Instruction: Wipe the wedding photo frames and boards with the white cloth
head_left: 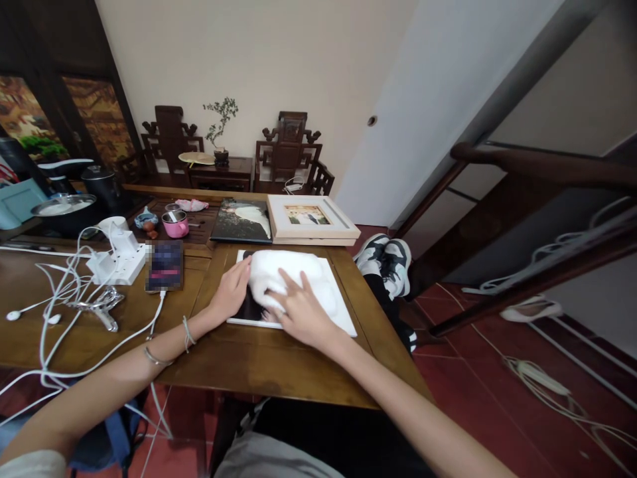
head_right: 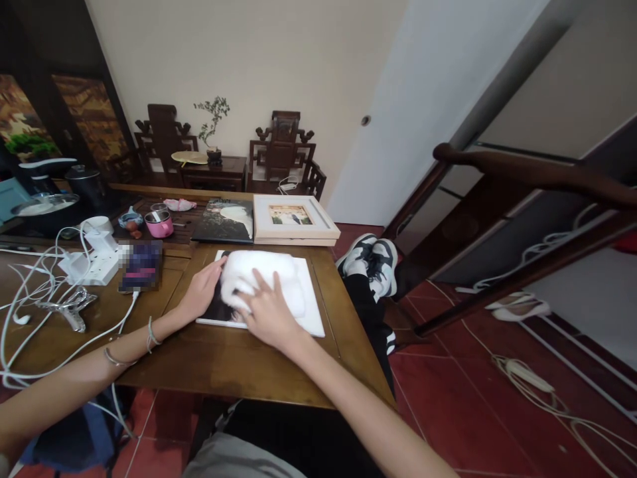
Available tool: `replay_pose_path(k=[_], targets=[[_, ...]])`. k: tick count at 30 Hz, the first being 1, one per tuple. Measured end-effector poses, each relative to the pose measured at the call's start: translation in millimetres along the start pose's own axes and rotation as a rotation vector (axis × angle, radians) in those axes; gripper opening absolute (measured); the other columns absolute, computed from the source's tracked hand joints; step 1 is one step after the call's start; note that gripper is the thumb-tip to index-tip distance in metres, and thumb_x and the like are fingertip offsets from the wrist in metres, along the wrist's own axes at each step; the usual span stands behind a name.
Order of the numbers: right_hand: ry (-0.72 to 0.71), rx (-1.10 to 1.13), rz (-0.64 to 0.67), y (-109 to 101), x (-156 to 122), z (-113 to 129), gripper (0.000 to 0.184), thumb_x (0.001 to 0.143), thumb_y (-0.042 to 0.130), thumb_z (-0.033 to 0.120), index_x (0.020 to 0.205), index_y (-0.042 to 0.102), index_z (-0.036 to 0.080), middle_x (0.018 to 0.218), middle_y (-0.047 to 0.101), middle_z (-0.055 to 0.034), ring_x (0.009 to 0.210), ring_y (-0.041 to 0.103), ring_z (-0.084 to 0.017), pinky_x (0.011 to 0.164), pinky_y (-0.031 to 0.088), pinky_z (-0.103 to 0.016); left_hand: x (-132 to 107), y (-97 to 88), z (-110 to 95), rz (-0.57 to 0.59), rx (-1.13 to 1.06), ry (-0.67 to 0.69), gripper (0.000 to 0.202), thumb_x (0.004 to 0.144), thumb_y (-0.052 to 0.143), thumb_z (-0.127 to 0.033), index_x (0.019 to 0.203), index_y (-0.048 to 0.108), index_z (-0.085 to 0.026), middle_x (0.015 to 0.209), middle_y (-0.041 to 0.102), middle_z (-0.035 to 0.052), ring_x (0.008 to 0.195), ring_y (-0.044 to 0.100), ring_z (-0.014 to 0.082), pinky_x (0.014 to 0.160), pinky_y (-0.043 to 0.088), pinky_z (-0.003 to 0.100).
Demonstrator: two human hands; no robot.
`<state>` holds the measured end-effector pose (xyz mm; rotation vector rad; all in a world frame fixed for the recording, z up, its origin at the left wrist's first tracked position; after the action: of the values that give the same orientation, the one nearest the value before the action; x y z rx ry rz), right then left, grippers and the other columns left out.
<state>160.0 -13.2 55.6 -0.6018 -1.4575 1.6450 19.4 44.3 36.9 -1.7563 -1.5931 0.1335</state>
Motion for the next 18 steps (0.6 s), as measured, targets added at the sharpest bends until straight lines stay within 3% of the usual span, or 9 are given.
replay_pose_path(k=[3, 6, 9, 12, 15, 18], targets=[[-0.217, 0.113, 0.040, -3.4, -22.0, 30.8, 0.032, 0.090, 0.047, 0.018, 0.116, 0.065, 0.020, 0.132, 0.061, -0.0091, 0.144, 0.018, -0.030, 0.114, 0.005, -0.062, 1.2, -5.0, 0.7, -0.056, -0.075, -0.035, 0.054, 0.098, 0.025, -0.041, 0.128, 0.054, -0.007, 0.134, 0.057, 0.0149, 0.127, 0.052, 0.0219, 0.111, 0.037, 0.038], [-0.293, 0.215, 0.076, -9.5, -45.8, 28.1, 0.027, 0.093, 0.047, 0.024, 0.109, 0.068, 0.019, 0.119, 0.068, -0.0091, 0.142, 0.027, -0.025, 0.118, 0.005, -0.054, -0.3, -0.3, 0.0, -0.009, -0.027, -0.029, 0.053, 0.098, 0.023, -0.040, 0.127, 0.056, -0.009, 0.137, 0.055, 0.0138, 0.130, 0.049, 0.0215, 0.113, 0.034, 0.039], [-0.098, 0.309, 0.060, -10.2, -61.0, -11.5, 0.038, 0.095, 0.045, 0.044, 0.108, 0.070, 0.018, 0.128, 0.062, -0.0136, 0.139, 0.033, -0.029, 0.115, 0.021, -0.052, -3.6, 9.4, -1.8, 0.105, 0.105, 0.006, 0.048, 0.099, 0.027, -0.039, 0.131, 0.053, -0.014, 0.145, 0.047, 0.0121, 0.139, 0.038, 0.0226, 0.115, 0.029, 0.043], [0.175, 0.380, 0.019, -6.7, -61.5, -60.1, 0.053, 0.091, 0.041, 0.059, 0.102, 0.073, 0.019, 0.134, 0.058, -0.0131, 0.141, 0.026, -0.033, 0.111, 0.029, -0.052, -6.5, 15.7, -2.5, 0.198, 0.235, 0.030, 0.047, 0.098, 0.033, -0.036, 0.137, 0.046, -0.014, 0.150, 0.039, 0.0140, 0.143, 0.029, 0.0241, 0.114, 0.029, 0.046], [0.361, 0.429, -0.078, -9.9, -38.1, -88.3, 0.053, 0.089, 0.041, 0.060, 0.103, 0.073, 0.019, 0.134, 0.059, -0.0112, 0.142, 0.025, -0.035, 0.113, 0.021, -0.053, -7.3, 16.2, -3.7, 0.224, 0.284, 0.054, 0.045, 0.098, 0.032, -0.032, 0.138, 0.044, -0.015, 0.150, 0.039, 0.0140, 0.143, 0.027, 0.0240, 0.114, 0.030, 0.047], [0.431, 0.470, -0.169, -14.8, 6.9, -88.2, 0.050, 0.091, 0.039, 0.055, 0.112, 0.069, 0.021, 0.132, 0.060, -0.0095, 0.137, 0.035, -0.034, 0.113, 0.019, -0.054, -6.7, 15.3, -4.2, 0.221, 0.283, 0.064, 0.044, 0.098, 0.034, -0.030, 0.138, 0.044, -0.016, 0.149, 0.041, 0.0135, 0.143, 0.029, 0.0243, 0.112, 0.033, 0.048]])
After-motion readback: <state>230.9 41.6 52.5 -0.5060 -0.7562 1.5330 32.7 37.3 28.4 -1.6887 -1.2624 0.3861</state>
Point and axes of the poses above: each hand's wrist, its own x-axis towards the middle knuckle, its own y-axis out of the palm, z = x × y, the point moved 6 cm from there along x, towards the middle knuckle
